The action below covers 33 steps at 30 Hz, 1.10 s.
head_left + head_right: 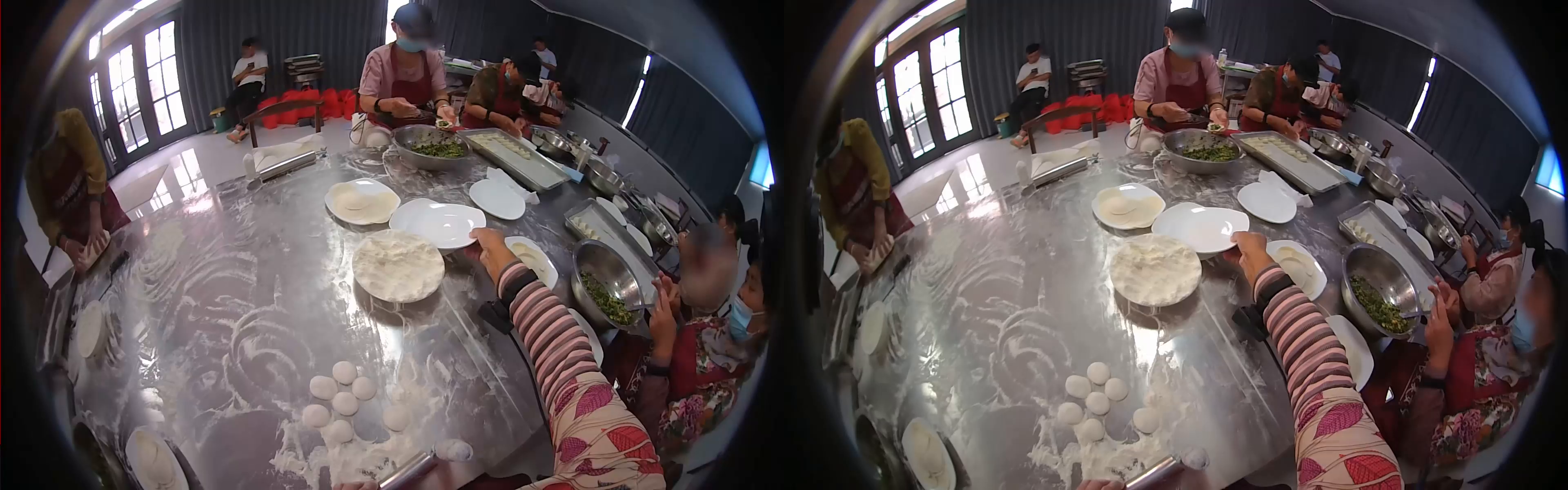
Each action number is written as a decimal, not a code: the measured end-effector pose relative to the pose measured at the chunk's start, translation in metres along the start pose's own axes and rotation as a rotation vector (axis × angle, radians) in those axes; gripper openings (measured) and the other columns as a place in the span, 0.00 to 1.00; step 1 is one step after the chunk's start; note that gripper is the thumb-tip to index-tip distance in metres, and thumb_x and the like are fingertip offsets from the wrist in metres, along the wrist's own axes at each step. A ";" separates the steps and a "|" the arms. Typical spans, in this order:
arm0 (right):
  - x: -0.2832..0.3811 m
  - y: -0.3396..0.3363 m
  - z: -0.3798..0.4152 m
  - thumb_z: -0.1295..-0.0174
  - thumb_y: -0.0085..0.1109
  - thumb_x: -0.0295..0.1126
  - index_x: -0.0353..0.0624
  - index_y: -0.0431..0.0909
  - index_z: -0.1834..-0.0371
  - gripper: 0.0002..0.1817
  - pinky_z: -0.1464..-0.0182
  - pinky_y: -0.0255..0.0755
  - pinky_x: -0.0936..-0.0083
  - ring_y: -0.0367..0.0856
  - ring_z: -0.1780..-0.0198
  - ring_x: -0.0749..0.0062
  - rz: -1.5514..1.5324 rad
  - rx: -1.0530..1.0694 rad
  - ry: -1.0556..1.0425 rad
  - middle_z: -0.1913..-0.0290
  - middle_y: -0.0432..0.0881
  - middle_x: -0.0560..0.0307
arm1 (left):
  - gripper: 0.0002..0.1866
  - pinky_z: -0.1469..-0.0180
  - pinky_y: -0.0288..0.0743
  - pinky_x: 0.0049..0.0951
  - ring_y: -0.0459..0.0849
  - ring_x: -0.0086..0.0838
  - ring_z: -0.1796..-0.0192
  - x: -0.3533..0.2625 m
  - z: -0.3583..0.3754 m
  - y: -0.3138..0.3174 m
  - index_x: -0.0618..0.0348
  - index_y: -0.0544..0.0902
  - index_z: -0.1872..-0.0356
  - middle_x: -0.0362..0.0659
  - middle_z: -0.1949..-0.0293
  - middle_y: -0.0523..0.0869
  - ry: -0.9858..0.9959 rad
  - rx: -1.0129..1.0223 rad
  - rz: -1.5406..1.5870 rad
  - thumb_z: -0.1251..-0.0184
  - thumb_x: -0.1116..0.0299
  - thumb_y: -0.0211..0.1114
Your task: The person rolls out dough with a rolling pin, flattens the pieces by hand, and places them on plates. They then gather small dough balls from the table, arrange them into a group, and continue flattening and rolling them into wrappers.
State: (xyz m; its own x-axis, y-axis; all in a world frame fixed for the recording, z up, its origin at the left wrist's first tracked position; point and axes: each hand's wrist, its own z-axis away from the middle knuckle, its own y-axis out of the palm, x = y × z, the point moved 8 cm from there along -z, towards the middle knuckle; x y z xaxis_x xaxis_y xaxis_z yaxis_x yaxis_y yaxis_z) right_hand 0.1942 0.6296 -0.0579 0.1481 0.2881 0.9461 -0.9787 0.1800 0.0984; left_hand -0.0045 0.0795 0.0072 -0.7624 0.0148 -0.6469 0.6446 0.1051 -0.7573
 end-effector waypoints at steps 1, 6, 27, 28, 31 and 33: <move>0.005 -0.009 0.008 0.50 0.56 0.22 0.32 0.74 0.57 0.15 0.73 0.80 0.60 0.82 0.71 0.58 0.032 0.000 -0.027 0.65 0.80 0.46 | 0.20 0.57 0.72 0.41 0.77 0.49 0.59 -0.002 -0.002 -0.003 0.62 0.76 0.54 0.53 0.60 0.78 0.016 -0.006 0.006 0.47 0.65 0.67; 0.018 -0.062 0.071 0.49 0.52 0.20 0.29 0.70 0.53 0.17 0.65 0.83 0.58 0.82 0.62 0.51 -0.054 0.063 -0.070 0.59 0.79 0.42 | 0.20 0.57 0.72 0.42 0.77 0.50 0.58 -0.006 0.001 -0.011 0.62 0.75 0.52 0.55 0.60 0.78 0.035 0.013 0.046 0.44 0.64 0.65; -0.059 -0.119 0.338 0.35 0.53 0.36 0.36 0.75 0.58 0.13 0.66 0.77 0.77 0.82 0.64 0.73 0.636 0.366 -0.232 0.69 0.81 0.54 | 0.17 0.58 0.73 0.41 0.79 0.45 0.58 -0.002 0.030 -0.004 0.58 0.77 0.58 0.49 0.64 0.79 0.165 -0.172 -0.092 0.47 0.62 0.66; -0.059 -0.106 0.357 0.36 0.54 0.36 0.37 0.75 0.57 0.13 0.66 0.76 0.79 0.82 0.63 0.74 0.458 0.492 -0.365 0.67 0.81 0.55 | 0.16 0.58 0.73 0.41 0.79 0.46 0.58 -0.003 0.029 -0.002 0.58 0.77 0.59 0.49 0.64 0.79 0.173 -0.164 -0.099 0.47 0.62 0.66; -0.046 -0.056 0.432 0.38 0.57 0.32 0.39 0.75 0.57 0.10 0.63 0.74 0.81 0.79 0.64 0.78 0.199 0.685 -0.658 0.66 0.80 0.58 | 0.14 0.56 0.73 0.42 0.78 0.45 0.57 0.007 0.010 0.007 0.58 0.80 0.62 0.49 0.64 0.78 0.045 0.021 -0.024 0.46 0.61 0.66; -0.050 -0.038 0.449 0.42 0.60 0.28 0.40 0.74 0.58 0.10 0.61 0.72 0.81 0.77 0.65 0.79 0.136 0.769 -0.565 0.65 0.80 0.61 | 0.11 0.58 0.72 0.42 0.79 0.46 0.58 0.017 -0.020 0.001 0.57 0.81 0.68 0.50 0.63 0.80 -0.006 -0.002 -0.081 0.45 0.60 0.64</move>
State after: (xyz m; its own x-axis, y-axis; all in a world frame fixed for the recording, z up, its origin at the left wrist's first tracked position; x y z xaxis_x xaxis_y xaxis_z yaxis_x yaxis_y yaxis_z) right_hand 0.1606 0.1858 0.0293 0.1332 -0.2709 0.9534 -0.8376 -0.5450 -0.0378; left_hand -0.0182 0.0994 -0.0024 -0.8118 0.0004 -0.5839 0.5805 0.1079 -0.8071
